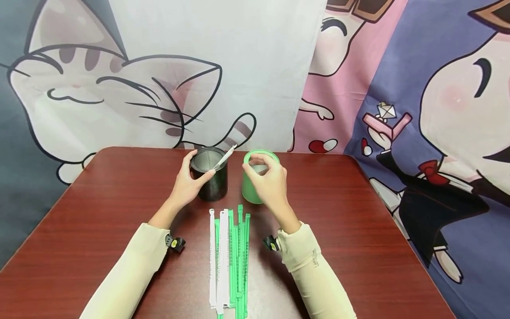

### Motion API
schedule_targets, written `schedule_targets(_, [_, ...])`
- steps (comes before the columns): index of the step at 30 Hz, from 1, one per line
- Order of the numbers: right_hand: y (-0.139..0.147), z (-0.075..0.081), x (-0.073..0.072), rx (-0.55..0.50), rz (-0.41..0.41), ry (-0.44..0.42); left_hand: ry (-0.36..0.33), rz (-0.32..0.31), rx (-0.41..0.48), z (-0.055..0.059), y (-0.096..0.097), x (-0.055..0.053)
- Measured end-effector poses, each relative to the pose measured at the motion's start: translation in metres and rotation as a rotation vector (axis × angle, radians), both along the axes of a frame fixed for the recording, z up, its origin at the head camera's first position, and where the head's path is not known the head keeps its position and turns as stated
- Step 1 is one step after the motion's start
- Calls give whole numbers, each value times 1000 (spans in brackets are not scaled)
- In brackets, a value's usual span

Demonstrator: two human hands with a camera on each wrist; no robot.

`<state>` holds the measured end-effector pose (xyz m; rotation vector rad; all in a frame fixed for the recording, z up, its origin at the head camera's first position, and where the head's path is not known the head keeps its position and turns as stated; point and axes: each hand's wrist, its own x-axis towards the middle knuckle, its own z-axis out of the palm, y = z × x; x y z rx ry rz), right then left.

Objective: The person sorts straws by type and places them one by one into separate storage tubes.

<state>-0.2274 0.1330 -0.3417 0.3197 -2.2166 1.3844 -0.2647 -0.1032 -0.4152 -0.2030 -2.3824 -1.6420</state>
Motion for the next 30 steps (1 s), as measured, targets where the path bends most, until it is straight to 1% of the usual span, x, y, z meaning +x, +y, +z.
schedule_targets(4, [4,-8,5,59,18,-52,5,2,0,1,-1,-1])
schedule_targets(9, [8,-18,10,128,34,-77,-2,-2,1,1,0,-1])
schedule_targets(11, [9,-22,13,148,53,-97,0,-1,2,1,0,-1])
schedule_targets(14, [11,-29,16,179,85,-147,5,0,2,-1,0,-1])
schedule_targets(19, [14,-40,21,236,121,-231,-8,-8,1,-1,1,-1])
schedule_targets(22, [16,-47,23,284,129,-301,-16,-4,-2,-1,1,-1])
schedule_targets(27, [20,-60,25,378,146,-484,-13,-1,0,-1,1,0])
schedule_targets(30, [22,-70,25,443,170,-588,-15,0,-1,0,1,1])
